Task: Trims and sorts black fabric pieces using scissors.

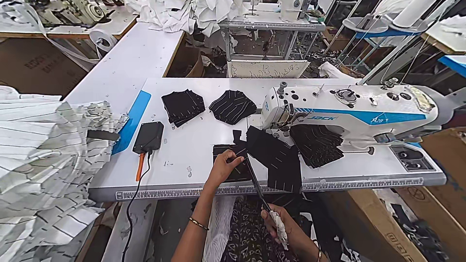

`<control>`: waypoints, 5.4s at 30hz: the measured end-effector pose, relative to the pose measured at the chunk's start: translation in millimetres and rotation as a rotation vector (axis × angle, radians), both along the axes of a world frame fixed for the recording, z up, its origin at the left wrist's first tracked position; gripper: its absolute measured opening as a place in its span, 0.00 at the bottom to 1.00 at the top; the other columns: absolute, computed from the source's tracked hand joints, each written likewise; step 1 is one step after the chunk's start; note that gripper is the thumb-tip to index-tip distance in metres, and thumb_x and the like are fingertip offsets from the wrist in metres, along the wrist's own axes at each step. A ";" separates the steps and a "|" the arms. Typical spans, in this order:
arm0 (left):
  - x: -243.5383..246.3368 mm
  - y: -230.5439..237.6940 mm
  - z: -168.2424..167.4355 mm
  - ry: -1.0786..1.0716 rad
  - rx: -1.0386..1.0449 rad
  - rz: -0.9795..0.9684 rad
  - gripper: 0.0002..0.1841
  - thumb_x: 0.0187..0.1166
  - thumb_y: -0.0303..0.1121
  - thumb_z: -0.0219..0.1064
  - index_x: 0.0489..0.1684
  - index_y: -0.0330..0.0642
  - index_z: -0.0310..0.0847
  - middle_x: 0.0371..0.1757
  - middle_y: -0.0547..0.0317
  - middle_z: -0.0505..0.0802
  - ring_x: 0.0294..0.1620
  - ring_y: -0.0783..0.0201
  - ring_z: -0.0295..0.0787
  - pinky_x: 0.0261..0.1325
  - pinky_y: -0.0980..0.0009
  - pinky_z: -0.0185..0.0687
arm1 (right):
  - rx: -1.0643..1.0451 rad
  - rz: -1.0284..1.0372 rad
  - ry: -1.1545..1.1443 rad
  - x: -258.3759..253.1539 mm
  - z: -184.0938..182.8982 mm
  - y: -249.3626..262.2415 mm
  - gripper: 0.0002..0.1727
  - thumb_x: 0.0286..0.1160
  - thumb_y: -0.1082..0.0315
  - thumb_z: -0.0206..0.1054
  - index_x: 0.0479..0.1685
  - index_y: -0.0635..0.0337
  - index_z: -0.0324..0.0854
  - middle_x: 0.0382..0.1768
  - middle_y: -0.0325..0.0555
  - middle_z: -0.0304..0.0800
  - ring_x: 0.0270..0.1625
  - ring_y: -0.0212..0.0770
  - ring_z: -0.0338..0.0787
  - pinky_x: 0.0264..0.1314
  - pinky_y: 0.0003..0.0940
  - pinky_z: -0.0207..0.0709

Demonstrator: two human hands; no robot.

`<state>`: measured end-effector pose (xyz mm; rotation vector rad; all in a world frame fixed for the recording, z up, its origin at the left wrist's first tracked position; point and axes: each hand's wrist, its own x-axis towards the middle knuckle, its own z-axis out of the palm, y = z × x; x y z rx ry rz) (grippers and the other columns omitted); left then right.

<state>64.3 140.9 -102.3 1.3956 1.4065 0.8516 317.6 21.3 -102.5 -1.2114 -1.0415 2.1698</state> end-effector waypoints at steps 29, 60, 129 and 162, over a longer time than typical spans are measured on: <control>-2.3 -3.2 -1.2 0.110 -0.019 -0.200 0.18 0.76 0.39 0.75 0.26 0.31 0.83 0.42 0.55 0.84 0.42 0.71 0.76 0.47 0.73 0.71 | 0.069 -0.062 -0.057 -17.6 0.5 23.9 0.16 0.82 0.54 0.67 0.28 0.50 0.74 0.13 0.27 0.75 0.13 0.22 0.75 0.17 0.17 0.69; 42.0 -127.5 -110.3 0.626 -0.119 -0.526 0.37 0.84 0.46 0.64 0.91 0.41 0.60 0.92 0.49 0.64 0.95 0.46 0.50 0.92 0.37 0.31 | 0.233 -0.308 -0.195 17.6 3.8 -13.8 0.09 0.78 0.62 0.69 0.31 0.53 0.78 0.12 0.29 0.79 0.12 0.24 0.77 0.15 0.19 0.73; -19.8 -90.4 6.3 -0.700 -0.240 0.706 0.12 0.84 0.17 0.58 0.58 0.26 0.84 0.53 0.53 0.95 0.44 0.71 0.92 0.53 0.75 0.87 | -0.004 0.242 0.036 -3.5 -22.8 -26.7 0.26 0.69 0.35 0.73 0.37 0.46 0.75 0.19 0.23 0.79 0.19 0.20 0.79 0.24 0.16 0.73; -12.6 -93.6 -10.2 -0.568 0.022 0.501 0.37 0.71 0.14 0.65 0.86 0.30 0.62 0.77 0.53 0.83 0.31 0.79 0.85 0.42 0.80 0.84 | 0.205 0.281 -0.218 -24.1 -27.1 -24.7 0.20 0.75 0.46 0.72 0.28 0.50 0.77 0.14 0.25 0.72 0.16 0.21 0.72 0.22 0.21 0.67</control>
